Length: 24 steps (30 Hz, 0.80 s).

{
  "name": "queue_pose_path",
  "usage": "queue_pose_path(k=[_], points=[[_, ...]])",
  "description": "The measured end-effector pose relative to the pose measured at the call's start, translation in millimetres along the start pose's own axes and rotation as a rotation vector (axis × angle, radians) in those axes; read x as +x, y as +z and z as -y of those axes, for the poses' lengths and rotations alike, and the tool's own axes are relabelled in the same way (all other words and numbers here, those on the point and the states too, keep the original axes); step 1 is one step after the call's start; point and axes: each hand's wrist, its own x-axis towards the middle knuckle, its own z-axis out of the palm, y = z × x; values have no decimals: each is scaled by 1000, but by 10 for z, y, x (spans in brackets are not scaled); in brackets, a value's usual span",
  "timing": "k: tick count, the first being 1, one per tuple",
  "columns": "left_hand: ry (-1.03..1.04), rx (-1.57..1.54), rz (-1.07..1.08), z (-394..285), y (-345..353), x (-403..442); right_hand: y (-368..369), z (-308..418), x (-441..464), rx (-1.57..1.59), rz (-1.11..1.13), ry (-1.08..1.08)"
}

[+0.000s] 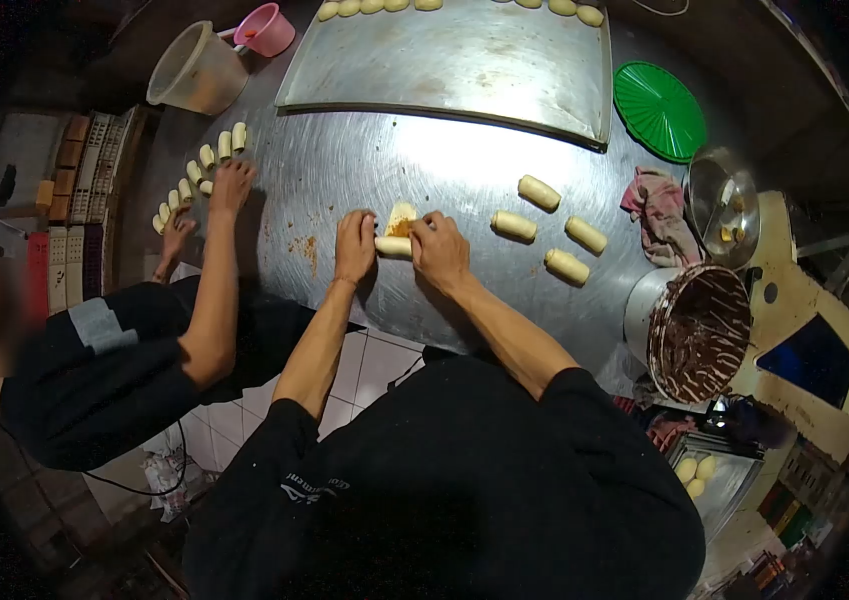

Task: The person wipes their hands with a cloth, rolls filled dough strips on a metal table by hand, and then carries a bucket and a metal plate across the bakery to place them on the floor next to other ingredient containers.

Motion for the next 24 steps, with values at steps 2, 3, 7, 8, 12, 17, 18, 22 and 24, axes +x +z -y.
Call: queue_pose_path(k=[2, 3, 7, 8, 12, 17, 18, 22, 24], points=[[-1, -60, 38, 32, -45, -132, -71, -11, -81, 57, 20, -134], [10, -54, 125, 121, -20, -205, -88, -9, -80, 110, 26, -263], [88, 87, 20, 54, 140, 228, 78, -169, 106, 2, 36, -66], [52, 75, 11, 89, 181, 394, 75, -167, 214, -22, -16, -10], [-2, 9, -6, 9, 32, 593, -56, -131, 387, 32, -44, 10], [-1, -103, 122, -62, -20, 67, -95, -162, 114, 172, 113, -174], [0, -101, 124, -48, 52, 63, -23, -185, 128, 188, 74, -135], [-2, 211, 22, 33, 234, 456, 53, -192, 436, 13, 5, -11], [-27, 312, 20, 31, 238, 683, 18, -219, 594, -3, 60, 76]])
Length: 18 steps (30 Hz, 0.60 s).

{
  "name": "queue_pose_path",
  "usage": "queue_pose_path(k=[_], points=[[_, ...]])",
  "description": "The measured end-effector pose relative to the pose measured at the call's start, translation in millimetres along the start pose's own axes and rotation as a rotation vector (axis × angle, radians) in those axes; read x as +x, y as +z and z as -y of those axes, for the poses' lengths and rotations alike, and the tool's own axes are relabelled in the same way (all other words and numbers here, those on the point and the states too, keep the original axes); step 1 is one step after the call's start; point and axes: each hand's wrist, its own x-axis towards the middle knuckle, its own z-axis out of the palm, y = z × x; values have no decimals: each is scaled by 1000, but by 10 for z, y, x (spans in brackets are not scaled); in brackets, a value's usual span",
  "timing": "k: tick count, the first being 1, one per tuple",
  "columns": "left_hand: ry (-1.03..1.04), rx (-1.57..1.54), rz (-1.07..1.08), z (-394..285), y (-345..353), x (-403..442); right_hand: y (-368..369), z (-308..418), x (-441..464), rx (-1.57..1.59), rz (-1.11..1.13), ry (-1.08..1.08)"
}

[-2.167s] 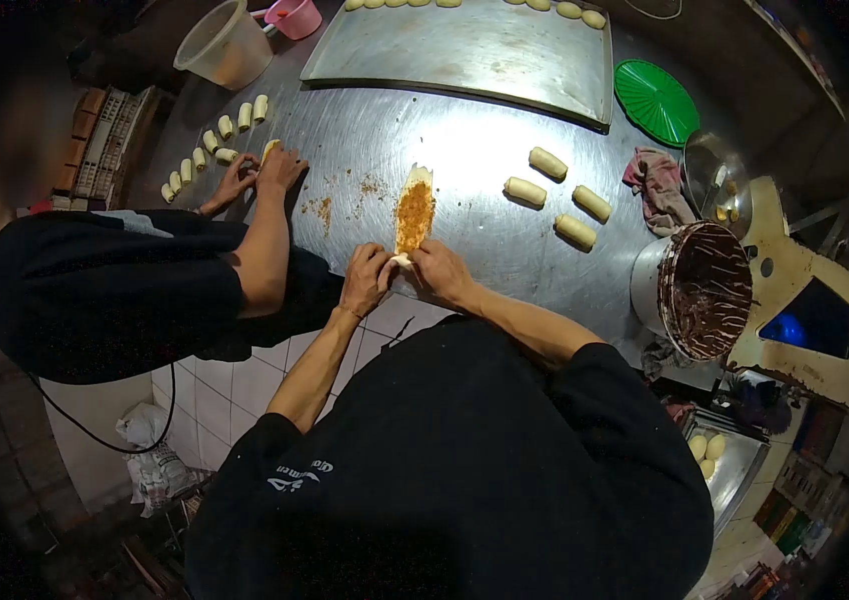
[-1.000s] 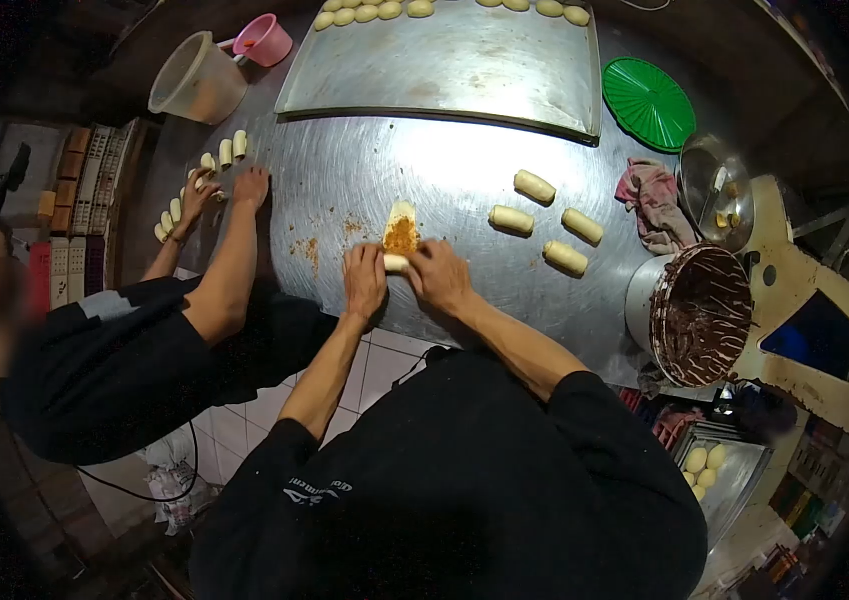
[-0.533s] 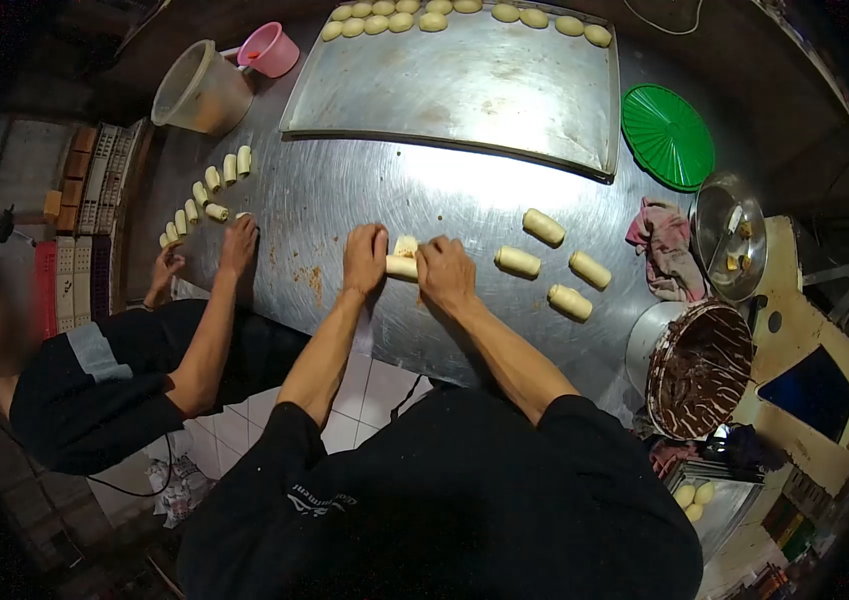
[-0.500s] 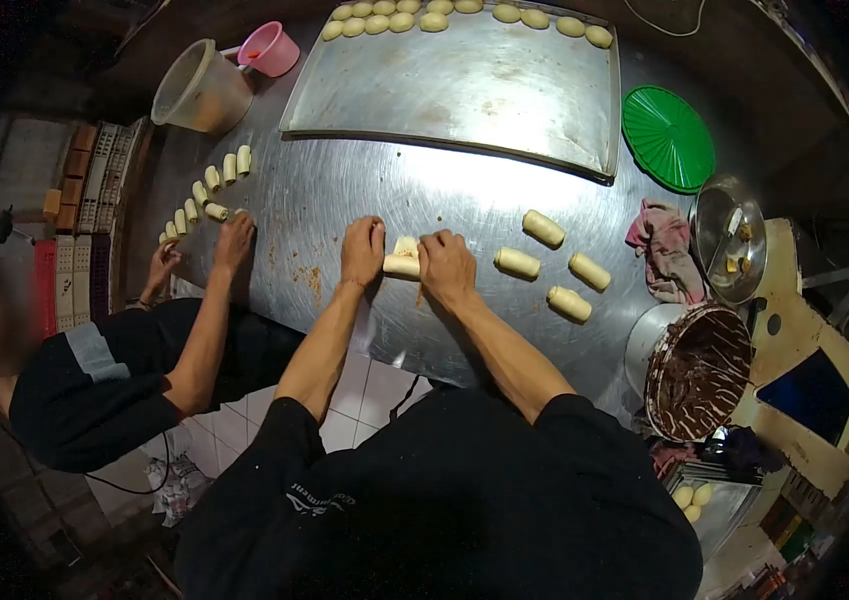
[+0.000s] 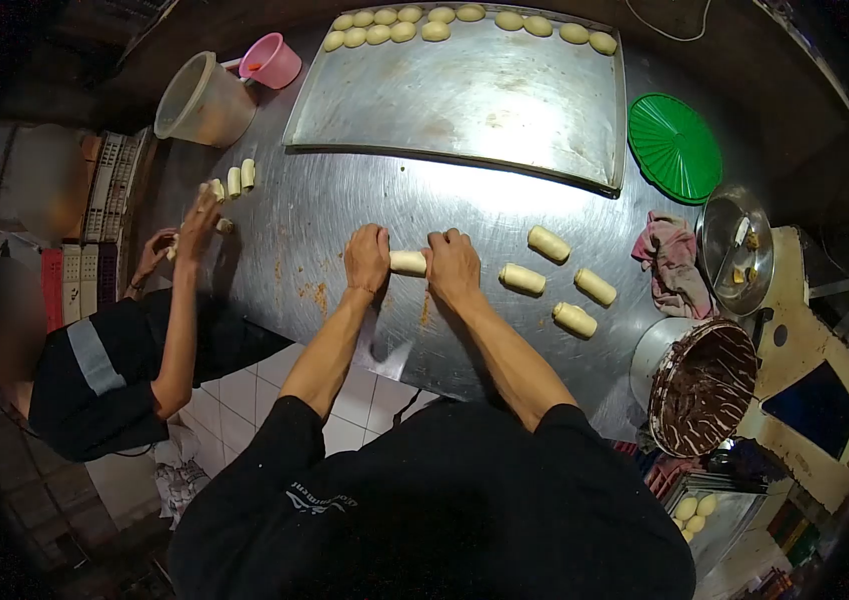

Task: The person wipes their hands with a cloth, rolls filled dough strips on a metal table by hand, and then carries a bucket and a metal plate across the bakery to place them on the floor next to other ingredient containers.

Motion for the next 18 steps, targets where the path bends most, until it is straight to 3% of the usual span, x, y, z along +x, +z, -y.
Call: queue_pose_path(k=[3, 5, 7, 9, 11, 14, 16, 18], points=[[39, -235, -18, 30, -67, 60, -48, -12, 7, 48, 66, 64], [-93, -368, 111, 18, -127, -62, -94, 10, -118, 259, -62, -184], [23, -282, 122, 67, 53, -48, 15, -44, -114, 230, -62, -190], [-2, -267, 58, -47, 51, 170, 69, -55, -21, 211, -48, -203], [-90, -331, -20, -58, -9, 417, 46, -21, 207, -33, 185, -41], [-159, -471, -303, 8, -176, 475, 143, 112, 203, -3, 177, -166], [-213, -533, -260, 66, -319, 228, 303, 112, 108, -110, 131, -319], [-240, -692, -251, 111, -373, -204, 408, 84, 104, -132, 261, -212]])
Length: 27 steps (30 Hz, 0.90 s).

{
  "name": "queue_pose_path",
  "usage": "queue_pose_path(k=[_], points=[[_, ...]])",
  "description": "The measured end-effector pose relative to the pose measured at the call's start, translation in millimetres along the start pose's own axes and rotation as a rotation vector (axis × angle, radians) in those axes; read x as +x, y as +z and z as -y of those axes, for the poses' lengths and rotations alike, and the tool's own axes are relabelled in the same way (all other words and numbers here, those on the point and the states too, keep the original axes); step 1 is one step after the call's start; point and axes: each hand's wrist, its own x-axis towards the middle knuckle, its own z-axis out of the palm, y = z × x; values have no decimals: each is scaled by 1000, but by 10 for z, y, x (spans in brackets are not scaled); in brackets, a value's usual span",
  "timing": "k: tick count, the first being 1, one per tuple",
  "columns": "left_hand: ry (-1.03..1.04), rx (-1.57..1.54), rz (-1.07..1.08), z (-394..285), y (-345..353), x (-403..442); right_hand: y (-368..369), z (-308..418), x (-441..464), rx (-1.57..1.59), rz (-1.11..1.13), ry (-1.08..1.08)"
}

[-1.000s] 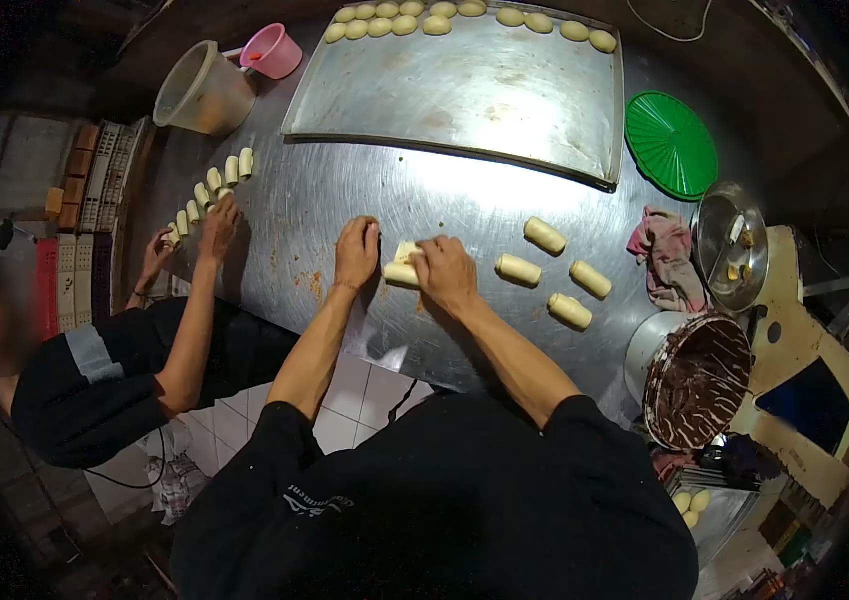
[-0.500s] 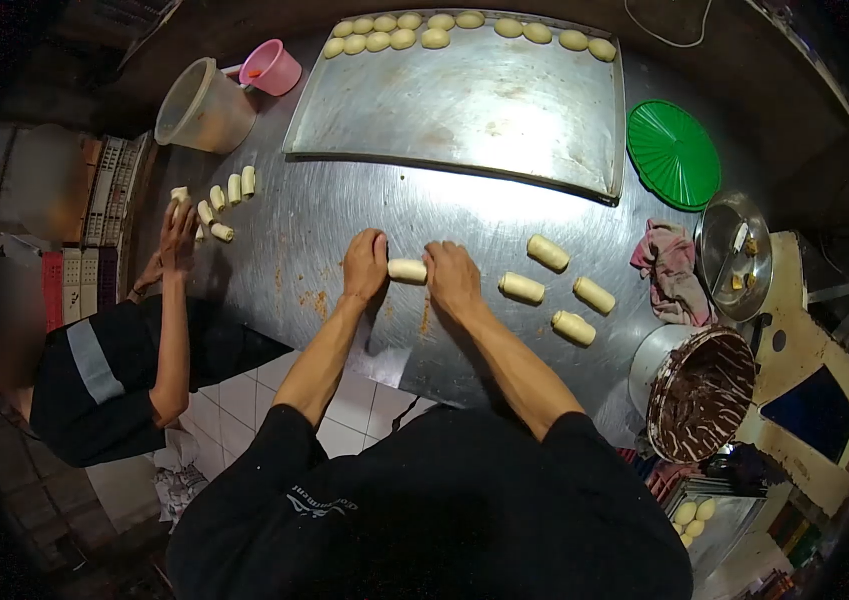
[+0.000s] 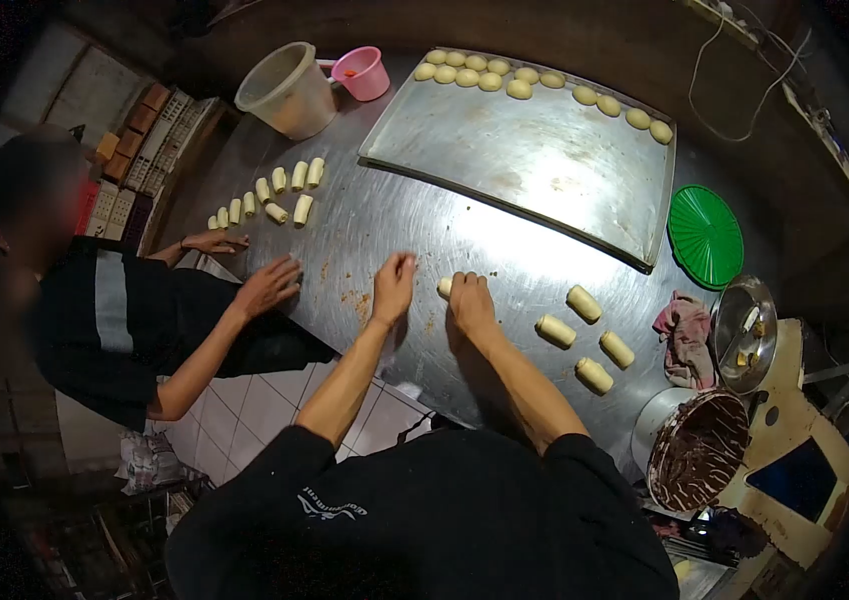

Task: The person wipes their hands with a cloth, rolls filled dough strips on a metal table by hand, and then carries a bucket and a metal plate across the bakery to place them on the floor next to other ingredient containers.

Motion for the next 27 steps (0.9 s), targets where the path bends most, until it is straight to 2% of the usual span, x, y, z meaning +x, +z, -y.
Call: queue_pose_path(k=[1, 2, 4, 5, 9, 11, 13, 15, 17, 19, 21, 23, 24, 25, 27], points=[[-75, -53, 38, 53, -126, -238, 3, 4, 38, 11, 134, 110], [-152, -104, 78, 91, -293, -503, -204, 99, 42, 171, 244, 263], [-546, -216, 240, 102, -712, -1024, -403, 39, -91, 275, 285, 293], [-591, -252, 246, 140, -887, -1308, -513, -29, -160, 378, 337, 326], [-726, -341, 237, 299, -1445, -2244, -1170, 42, -358, 364, -186, 235], [-815, -321, 206, 385, -1614, -2478, -1584, 207, -282, 503, -447, 72], [-809, -300, 212, 491, -1633, -2563, -1962, 538, -275, 399, -607, 141], [-799, -210, 273, 527, -1593, -2524, -1802, 366, -171, 239, -792, 73], [-776, -172, 324, 643, -1470, -2482, -1120, -173, -119, -114, -576, 8], [-755, -51, 464, 1171, -1271, -2670, -635, 129, -525, -236, 107, 457], [-572, 371, 643, 1953, -1297, -3067, -389, 256, -1092, -53, -212, 147], [-700, 171, 530, 1771, -1519, -3355, -233, 388, -1607, 6, -404, 49], [-788, 119, 498, 1663, -1679, -3458, -170, 420, -1913, 80, -352, 127], [-817, 357, 645, 1689, -1845, -3568, -146, 443, -2185, 158, -303, 206], [-719, 383, 684, 1582, -2239, -3223, -227, 364, -2616, 168, -326, 317]])
